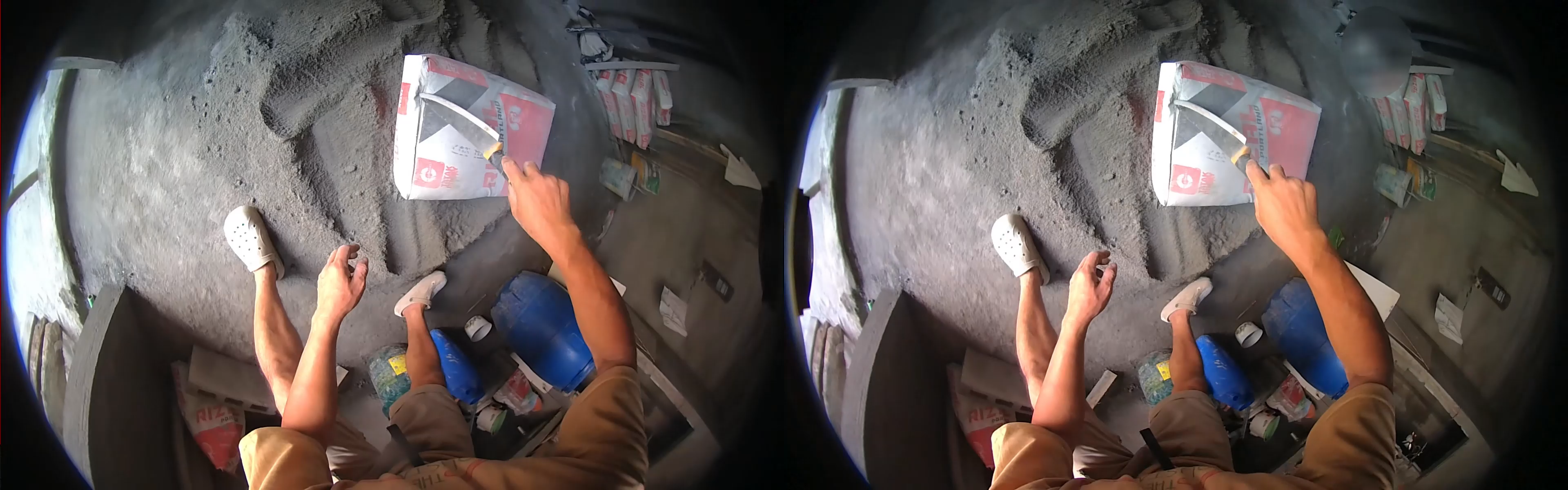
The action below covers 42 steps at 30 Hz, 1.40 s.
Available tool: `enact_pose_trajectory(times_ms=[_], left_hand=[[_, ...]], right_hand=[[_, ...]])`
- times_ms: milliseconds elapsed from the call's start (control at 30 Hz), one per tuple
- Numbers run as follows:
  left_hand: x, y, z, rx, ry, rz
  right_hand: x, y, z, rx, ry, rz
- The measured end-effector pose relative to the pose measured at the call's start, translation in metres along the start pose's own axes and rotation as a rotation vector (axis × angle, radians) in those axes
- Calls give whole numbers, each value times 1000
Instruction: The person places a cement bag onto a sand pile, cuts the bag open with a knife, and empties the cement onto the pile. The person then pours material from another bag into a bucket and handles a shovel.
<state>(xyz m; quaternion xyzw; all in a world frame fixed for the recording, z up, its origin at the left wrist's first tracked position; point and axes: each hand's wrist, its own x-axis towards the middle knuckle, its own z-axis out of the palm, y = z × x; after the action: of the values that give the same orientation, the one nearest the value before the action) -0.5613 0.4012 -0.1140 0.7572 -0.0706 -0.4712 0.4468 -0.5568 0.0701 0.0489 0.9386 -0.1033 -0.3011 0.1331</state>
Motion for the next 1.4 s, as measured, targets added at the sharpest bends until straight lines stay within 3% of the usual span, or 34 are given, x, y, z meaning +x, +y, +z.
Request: enact_pose_trajectory(times_ms=[233, 533, 867, 1233, 1400], left_hand=[[3, 1, -3, -13, -2, -9], [5, 5, -7, -41, -15, -65], [10, 7, -10, -46, 1, -53], [12, 2, -6, -45, 7, -90], [15, 6, -17, -87, 37, -83]], right_hand=[[0, -8, -27, -43, -56, -38], [65, -25, 8, -183, -58, -121], [50, -15, 4, -136, -120, -131], [118, -39, -25, -267, -181, -376], [90, -10, 0, -218, -136, -310]])
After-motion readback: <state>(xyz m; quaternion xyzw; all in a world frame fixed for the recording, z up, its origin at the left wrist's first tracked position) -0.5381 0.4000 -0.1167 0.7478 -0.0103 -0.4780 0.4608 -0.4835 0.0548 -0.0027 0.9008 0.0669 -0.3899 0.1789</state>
